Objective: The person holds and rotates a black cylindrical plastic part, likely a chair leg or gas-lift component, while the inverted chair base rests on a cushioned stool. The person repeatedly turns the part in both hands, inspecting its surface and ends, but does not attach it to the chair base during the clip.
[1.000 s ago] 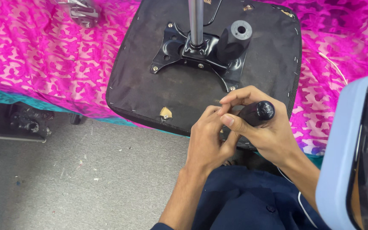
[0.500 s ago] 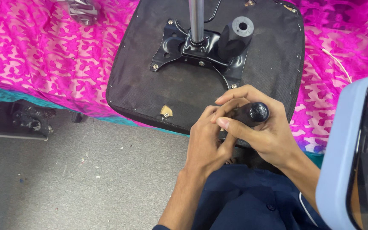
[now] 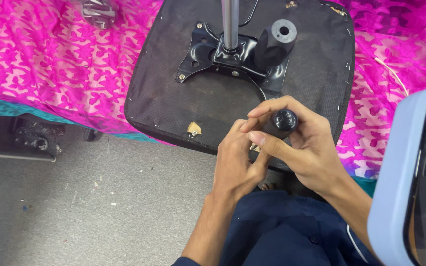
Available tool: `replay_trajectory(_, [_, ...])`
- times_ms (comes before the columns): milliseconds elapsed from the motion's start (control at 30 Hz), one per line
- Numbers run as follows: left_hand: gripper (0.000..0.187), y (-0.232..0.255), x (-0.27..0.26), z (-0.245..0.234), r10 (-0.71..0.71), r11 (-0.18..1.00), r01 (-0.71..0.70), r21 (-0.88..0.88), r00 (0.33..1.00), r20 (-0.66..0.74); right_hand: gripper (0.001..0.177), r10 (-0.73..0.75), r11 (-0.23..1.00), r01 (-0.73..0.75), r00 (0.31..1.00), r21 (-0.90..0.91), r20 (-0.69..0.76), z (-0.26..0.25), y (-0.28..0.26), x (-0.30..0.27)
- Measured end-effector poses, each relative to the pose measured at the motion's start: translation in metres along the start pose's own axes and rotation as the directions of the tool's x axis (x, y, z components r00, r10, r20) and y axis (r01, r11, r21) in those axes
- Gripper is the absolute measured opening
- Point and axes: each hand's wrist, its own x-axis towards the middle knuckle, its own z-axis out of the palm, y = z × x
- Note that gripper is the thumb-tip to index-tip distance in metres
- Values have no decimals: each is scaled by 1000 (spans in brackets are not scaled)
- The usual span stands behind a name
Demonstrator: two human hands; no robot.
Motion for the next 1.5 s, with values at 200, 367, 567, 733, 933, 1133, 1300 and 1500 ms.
replay_trajectory(200, [50, 1, 1, 0, 17, 999, -16, 34, 999, -28, 27, -47, 993, 37, 995, -116, -85, 2, 3, 1])
replay_trajectory(367, [49, 1, 0, -1, 25, 997, -21, 76, 998, -52, 29, -47, 992, 34, 993, -123, -106, 0, 3, 3])
replay_trajectory(567, [47, -1, 0, -1, 82, 996, -78, 48, 991, -104, 29, -71, 990, 62, 995, -124, -70, 1, 3, 2])
replay_trajectory(733, [42, -1, 0, 0, 68, 996, -61, 61, 992, -110, 30, -56, 990, 50, 997, -128, -43, 0, 0, -1])
replay_trajectory(933, [37, 4, 1, 0, 15, 999, -10, 41, 991, -132, 39, -84, 995, 83, 996, -55, -31, -1, -9, -1])
replay_trajectory(1133, [42, 5, 1, -1, 36, 999, -33, 21, 990, -139, 43, -64, 998, 64, 998, 10, -13, -4, -11, -1])
replay_trajectory(1300, [34, -1, 3, 0, 177, 983, -162, 92, 966, -191, 40, -207, 943, 209, 978, -260, 32, -6, -3, 4])
replay_trajectory(1500, [35, -2, 3, 1, 167, 985, -156, 73, 972, -165, 36, -111, 994, 112, 993, -4, 28, -7, -3, 9])
